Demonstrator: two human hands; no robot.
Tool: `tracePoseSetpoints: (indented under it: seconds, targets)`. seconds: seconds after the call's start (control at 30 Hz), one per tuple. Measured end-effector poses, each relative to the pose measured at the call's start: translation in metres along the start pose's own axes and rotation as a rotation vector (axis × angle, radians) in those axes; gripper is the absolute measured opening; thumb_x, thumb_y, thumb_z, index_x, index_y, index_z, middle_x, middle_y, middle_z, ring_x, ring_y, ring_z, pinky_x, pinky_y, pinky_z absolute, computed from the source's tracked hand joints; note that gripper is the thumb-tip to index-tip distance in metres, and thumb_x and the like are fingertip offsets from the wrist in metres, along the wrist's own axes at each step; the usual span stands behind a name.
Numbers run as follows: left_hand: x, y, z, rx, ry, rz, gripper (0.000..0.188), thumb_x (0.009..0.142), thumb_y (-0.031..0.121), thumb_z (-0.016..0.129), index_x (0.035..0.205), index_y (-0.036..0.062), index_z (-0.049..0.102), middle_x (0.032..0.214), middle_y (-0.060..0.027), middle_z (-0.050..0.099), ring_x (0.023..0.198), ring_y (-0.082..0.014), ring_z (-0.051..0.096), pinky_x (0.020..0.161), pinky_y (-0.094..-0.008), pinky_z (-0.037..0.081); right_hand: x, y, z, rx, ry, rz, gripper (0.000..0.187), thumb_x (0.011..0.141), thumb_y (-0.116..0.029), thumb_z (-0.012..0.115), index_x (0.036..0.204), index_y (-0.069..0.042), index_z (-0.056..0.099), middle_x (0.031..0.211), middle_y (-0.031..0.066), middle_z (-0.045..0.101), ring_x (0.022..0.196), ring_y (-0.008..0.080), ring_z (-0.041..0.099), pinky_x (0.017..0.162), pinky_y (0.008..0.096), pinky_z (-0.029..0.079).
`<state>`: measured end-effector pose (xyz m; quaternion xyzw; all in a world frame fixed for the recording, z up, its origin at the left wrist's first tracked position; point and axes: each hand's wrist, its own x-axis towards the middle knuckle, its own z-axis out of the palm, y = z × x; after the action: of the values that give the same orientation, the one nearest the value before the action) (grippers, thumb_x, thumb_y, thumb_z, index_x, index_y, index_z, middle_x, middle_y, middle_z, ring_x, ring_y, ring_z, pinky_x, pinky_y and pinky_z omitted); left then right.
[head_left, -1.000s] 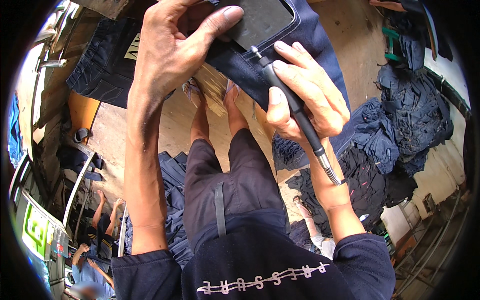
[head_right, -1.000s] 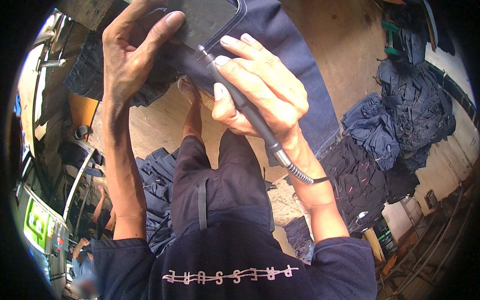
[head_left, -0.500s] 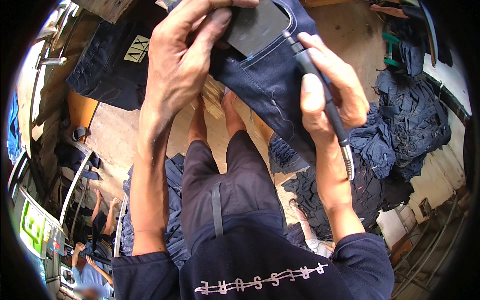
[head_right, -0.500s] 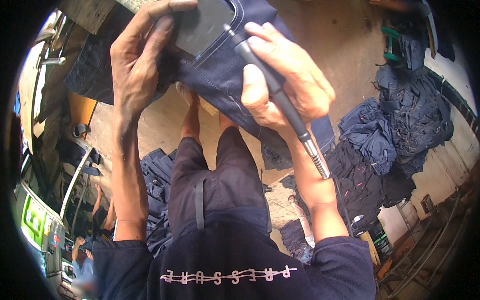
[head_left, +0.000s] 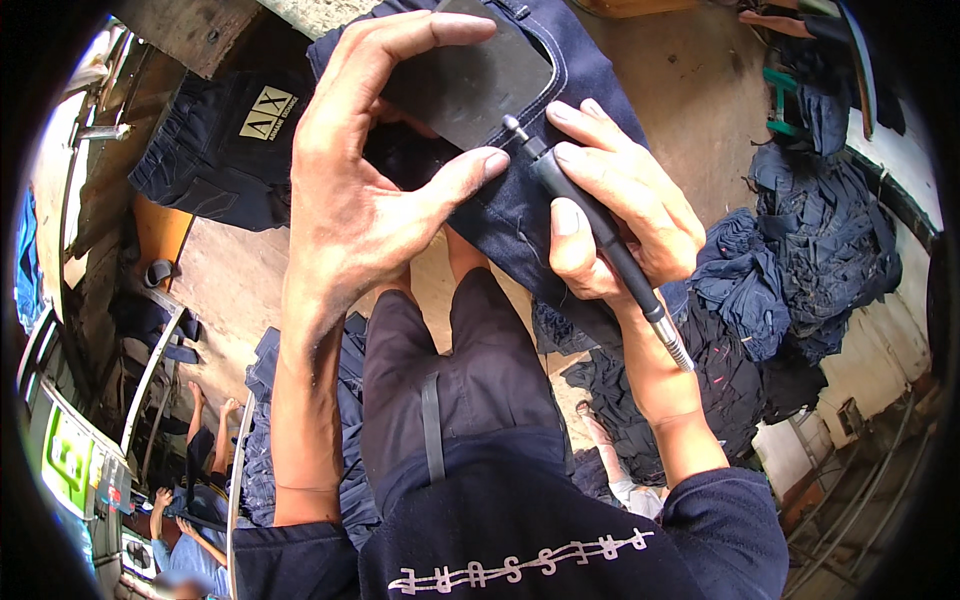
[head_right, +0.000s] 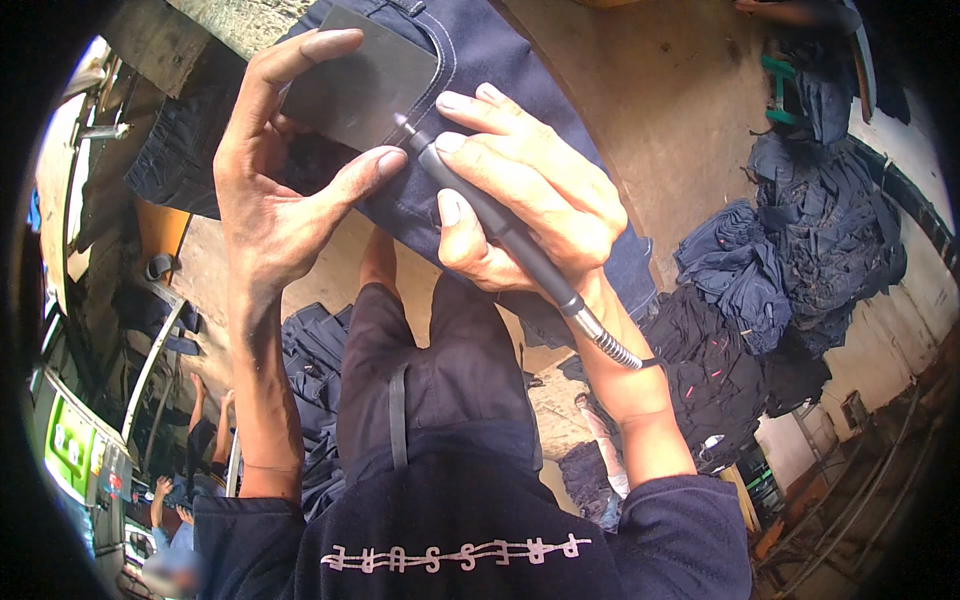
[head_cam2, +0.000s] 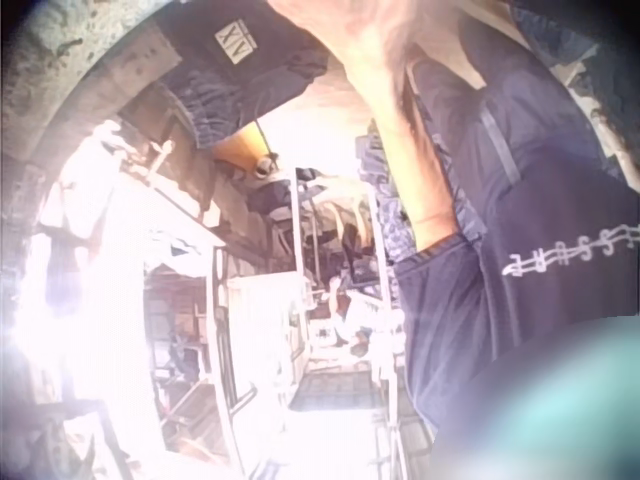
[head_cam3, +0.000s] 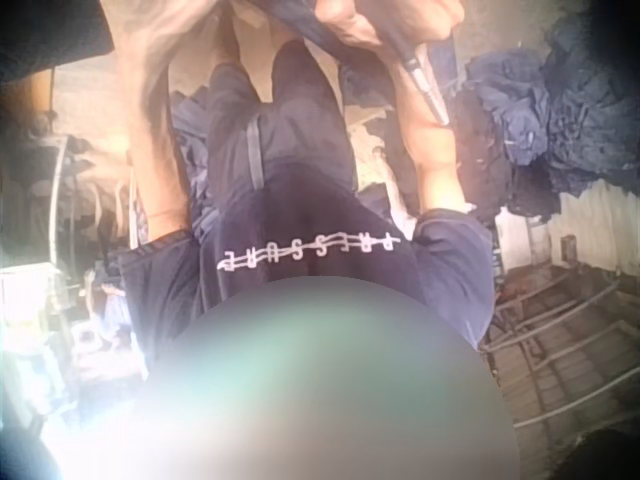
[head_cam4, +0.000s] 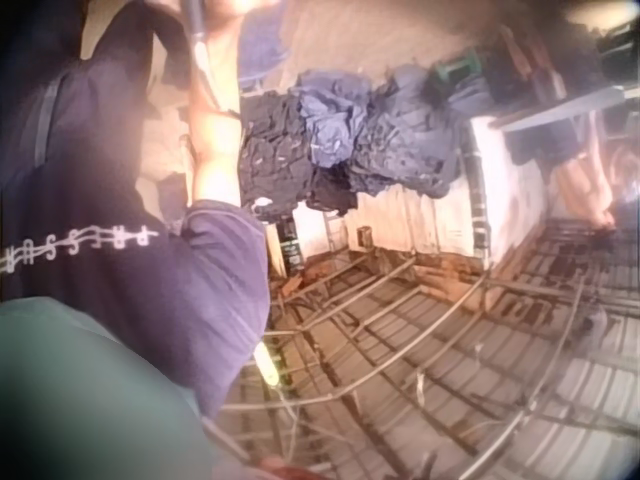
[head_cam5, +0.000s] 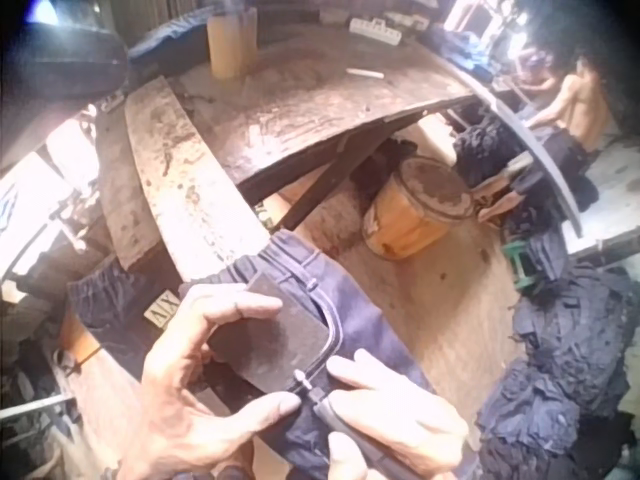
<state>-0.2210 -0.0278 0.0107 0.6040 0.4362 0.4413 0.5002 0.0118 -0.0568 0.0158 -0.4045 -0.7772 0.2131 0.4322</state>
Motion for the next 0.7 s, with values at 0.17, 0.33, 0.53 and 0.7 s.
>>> tracePoseSetpoints:
  seconds: [0.17, 0.33, 0.53, 0.7]
  targets:
    - [-0.0016, -0.001, -0.0021, 0.103, -0.016, 0.048, 0.076, 0.08, 0.0, 0.097, 0.149, 0.0017, 0.064, 0.146, -0.0092, 0.064, 0.132, -0.0206, 0.067, 0.108, -0.0362, 0.06, -0.0003, 0.0016, 0.0013, 0.012, 0.012, -0.023, 0.03, 0.089, -0.006, 0.074, 0.115, 0.009, 0.075, 0.111, 0.0344, 0.079, 0.114, 0.0444, 0.08, 0.109, 0.0577, 0.06]
    - [-0.001, -0.0026, -0.0014, -0.027, -0.023, -0.013, 0.077, 0.08, -0.001, 0.097, 0.149, 0.0018, 0.063, 0.146, -0.0095, 0.065, 0.13, -0.0205, 0.068, 0.108, -0.0358, 0.06, 0.0004, 0.0017, 0.0038, 0.025, 0.03, -0.035, 0.031, 0.088, -0.005, 0.073, 0.115, 0.01, 0.075, 0.11, 0.0343, 0.079, 0.112, 0.0444, 0.08, 0.108, 0.0574, 0.06]
    - [0.0003, -0.0005, -0.0057, 0.193, -0.046, 0.093, 0.077, 0.08, 0.0, 0.096, 0.15, 0.002, 0.062, 0.146, -0.0102, 0.066, 0.129, -0.0203, 0.069, 0.108, -0.0355, 0.06, 0.0006, 0.0011, 0.0036, -0.007, 0.033, -0.027, 0.031, 0.088, -0.006, 0.074, 0.114, 0.01, 0.076, 0.109, 0.0338, 0.079, 0.111, 0.0449, 0.081, 0.107, 0.0574, 0.061]
    - [0.0005, 0.003, -0.007, 0.187, -0.053, 0.08, 0.075, 0.083, 0.001, 0.095, 0.15, 0.0022, 0.062, 0.144, -0.0108, 0.067, 0.127, -0.0201, 0.07, 0.106, -0.0351, 0.061, 0.0006, 0.0021, 0.0036, 0.016, 0.016, -0.04, 0.031, 0.088, -0.006, 0.074, 0.114, 0.01, 0.075, 0.11, 0.0336, 0.08, 0.111, 0.0446, 0.08, 0.107, 0.0569, 0.061]
